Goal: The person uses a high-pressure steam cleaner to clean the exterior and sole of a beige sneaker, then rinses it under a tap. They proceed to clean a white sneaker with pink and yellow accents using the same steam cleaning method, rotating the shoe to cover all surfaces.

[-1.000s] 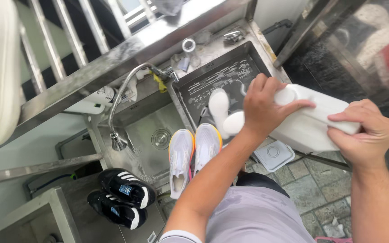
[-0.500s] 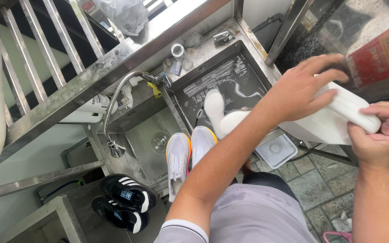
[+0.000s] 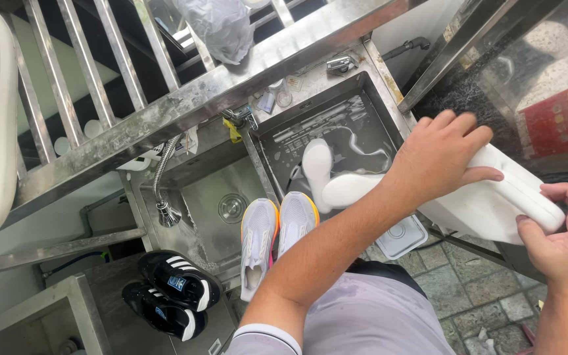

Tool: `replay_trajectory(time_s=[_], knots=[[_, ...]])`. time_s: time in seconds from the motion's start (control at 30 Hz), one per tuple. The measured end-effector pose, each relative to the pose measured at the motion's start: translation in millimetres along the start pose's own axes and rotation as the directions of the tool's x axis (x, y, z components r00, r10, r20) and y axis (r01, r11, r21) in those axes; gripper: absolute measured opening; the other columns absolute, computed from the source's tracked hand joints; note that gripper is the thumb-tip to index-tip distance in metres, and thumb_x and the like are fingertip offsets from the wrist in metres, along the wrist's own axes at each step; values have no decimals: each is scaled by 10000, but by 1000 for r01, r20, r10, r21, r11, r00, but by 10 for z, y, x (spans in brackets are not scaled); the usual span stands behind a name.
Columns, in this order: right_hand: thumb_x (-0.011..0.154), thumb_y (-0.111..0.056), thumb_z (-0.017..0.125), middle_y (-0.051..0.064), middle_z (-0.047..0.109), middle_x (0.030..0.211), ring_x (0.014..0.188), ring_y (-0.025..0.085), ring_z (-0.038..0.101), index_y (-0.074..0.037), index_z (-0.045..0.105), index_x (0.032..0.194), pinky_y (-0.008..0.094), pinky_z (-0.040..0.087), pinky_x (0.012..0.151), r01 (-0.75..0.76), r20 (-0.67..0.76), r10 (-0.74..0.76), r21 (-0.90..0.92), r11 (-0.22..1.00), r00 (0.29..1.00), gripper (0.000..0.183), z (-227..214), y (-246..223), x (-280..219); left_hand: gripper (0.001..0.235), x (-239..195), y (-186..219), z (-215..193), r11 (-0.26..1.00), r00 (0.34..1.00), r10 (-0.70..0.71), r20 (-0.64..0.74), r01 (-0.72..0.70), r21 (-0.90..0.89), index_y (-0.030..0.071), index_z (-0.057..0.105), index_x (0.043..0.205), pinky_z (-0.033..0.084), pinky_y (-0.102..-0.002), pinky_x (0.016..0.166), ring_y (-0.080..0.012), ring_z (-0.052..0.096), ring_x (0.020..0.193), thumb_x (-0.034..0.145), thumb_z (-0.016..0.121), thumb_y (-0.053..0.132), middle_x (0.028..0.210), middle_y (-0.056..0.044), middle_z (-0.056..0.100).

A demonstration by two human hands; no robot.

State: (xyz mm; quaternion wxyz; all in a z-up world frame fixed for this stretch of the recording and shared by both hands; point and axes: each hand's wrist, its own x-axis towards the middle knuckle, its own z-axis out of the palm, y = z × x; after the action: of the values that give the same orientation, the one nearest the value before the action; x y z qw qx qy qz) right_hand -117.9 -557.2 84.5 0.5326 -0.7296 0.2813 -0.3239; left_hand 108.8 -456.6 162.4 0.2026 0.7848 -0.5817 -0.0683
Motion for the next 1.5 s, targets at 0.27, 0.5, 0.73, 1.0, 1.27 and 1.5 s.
replay_trajectory(time_s=[0.27, 0.5, 0.73, 1.0, 1.27, 1.5], knots=[[868, -33, 782, 38, 509, 998, 941, 125, 501, -23, 609, 1238, 241, 412, 917, 151, 239, -78, -309, 939, 968, 408, -267, 177, 217, 620, 61, -180, 153, 940, 987, 161, 4, -152, -305, 204, 619, 1291, 545, -379, 993, -228, 635, 1171, 721, 818, 346, 1208, -35, 658], [986, -84, 755, 63, 556, 1098, 986, 147, 539, -33, 644, 1204, 257, 445, 931, 176, 135, -143, -281, 943, 980, 250, -86, -214, 325, 770, 104, -301, 111, 729, 950, 308, -55, -273, -628, 232, 510, 1433, 561, -369, 975, -254, 632, 1239, 686, 609, 73, 1176, 4, 700], [1006, -105, 734, 85, 649, 1075, 978, 199, 596, -40, 694, 1145, 301, 481, 949, 254, 164, -206, -382, 888, 965, 159, 30, -514, 416, 799, 97, -209, 45, 810, 976, 212, 54, -144, -569, 255, 451, 1484, 525, -406, 1048, -265, 629, 1236, 745, 746, 180, 1219, -42, 688], [898, -11, 726, 161, 601, 1071, 1045, 343, 542, 27, 665, 1095, 422, 453, 959, 372, 21, -447, -591, 716, 894, 209, 116, -619, 323, 694, -211, -26, -153, 934, 990, 49, -130, -91, -344, 171, 480, 1464, 506, -435, 1032, -298, 607, 1204, 866, 784, 348, 1284, -107, 602], [974, 34, 668, 133, 516, 1122, 1020, 249, 527, -44, 531, 1221, 322, 456, 916, 623, 13, -626, -115, 774, 780, 293, 1052, -472, 46, 315, -1868, -288, -500, 884, 920, -320, -226, 205, -420, 119, 677, 1199, 488, -426, 1026, -293, 621, 1197, 913, 724, 241, 1231, -81, 664], [862, 12, 708, 137, 522, 1244, 987, 185, 604, -56, 575, 1292, 320, 528, 884, 318, 491, -353, 156, 935, 797, 455, 2961, -451, 77, 321, -3499, -489, -328, 683, 579, -730, -362, 638, -356, 88, 707, 1139, 463, -453, 1015, -340, 586, 1188, 839, 751, 193, 1230, -102, 637]])
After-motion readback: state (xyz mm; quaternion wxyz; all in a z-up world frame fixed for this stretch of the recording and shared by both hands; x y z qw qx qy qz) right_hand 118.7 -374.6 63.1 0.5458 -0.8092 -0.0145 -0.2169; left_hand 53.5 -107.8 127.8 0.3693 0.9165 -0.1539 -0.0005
